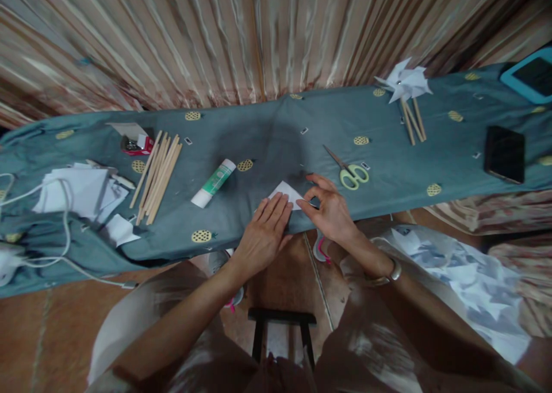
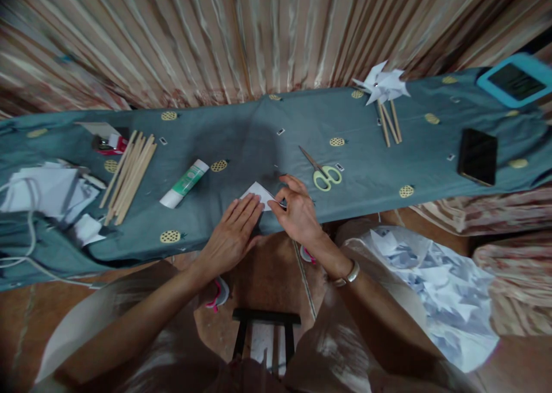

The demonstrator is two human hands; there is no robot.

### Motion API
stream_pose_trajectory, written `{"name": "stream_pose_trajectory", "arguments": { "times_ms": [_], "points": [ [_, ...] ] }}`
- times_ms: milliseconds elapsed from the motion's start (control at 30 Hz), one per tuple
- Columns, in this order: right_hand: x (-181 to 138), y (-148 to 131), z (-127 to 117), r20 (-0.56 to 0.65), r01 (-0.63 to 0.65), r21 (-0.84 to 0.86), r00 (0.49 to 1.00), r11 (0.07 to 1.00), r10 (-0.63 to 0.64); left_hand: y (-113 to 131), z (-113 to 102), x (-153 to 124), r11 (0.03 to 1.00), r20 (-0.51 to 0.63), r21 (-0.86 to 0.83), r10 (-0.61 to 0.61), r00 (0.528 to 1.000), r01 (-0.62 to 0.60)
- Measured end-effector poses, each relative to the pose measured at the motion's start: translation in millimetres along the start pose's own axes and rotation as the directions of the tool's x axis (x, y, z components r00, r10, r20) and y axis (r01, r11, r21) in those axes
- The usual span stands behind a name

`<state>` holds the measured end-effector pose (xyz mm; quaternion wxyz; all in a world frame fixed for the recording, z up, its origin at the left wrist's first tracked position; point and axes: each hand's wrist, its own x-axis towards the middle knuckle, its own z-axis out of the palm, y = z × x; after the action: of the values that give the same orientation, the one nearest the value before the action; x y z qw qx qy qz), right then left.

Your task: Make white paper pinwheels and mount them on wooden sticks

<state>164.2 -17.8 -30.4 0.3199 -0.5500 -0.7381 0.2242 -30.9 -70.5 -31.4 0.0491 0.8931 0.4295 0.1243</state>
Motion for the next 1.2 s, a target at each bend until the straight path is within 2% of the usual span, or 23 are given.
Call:
{"name": "stream_pose_trajectory", "arguments": {
  "times_ms": [433, 867, 1000, 1200],
  "points": [
    [0.2, -0.6, 1.7, -0.002, -0.018, -0.008, 1.0, 1.0, 0.018, 0.3, -0.6, 1.9, 0.999, 0.026, 0.044, -0.001, 1.0, 0.0],
    [0.4, -1.8, 3.9, -0.028, -0.003, -0.038, 1.0, 0.999, 0.002, -0.9, -1.4, 3.6, 1.0, 0.049, 0.017, -0.007, 0.999, 0.006],
    [0.6, -1.7, 2.7, -0.01, 0.007, -0.045, 1.0, 0.999, -0.007, -4.5, -5.3, -3.8, 1.0, 0.048, 0.015, -0.018, 0.999, 0.017],
    [0.4, -0.7, 0.8, 0.015, 0.016, -0.02, 1.0, 1.0, -0.015, -18.7, -13.9, -29.4, 0.996, 0.034, 0.036, -0.08, 0.996, 0.079]
  ]
}}
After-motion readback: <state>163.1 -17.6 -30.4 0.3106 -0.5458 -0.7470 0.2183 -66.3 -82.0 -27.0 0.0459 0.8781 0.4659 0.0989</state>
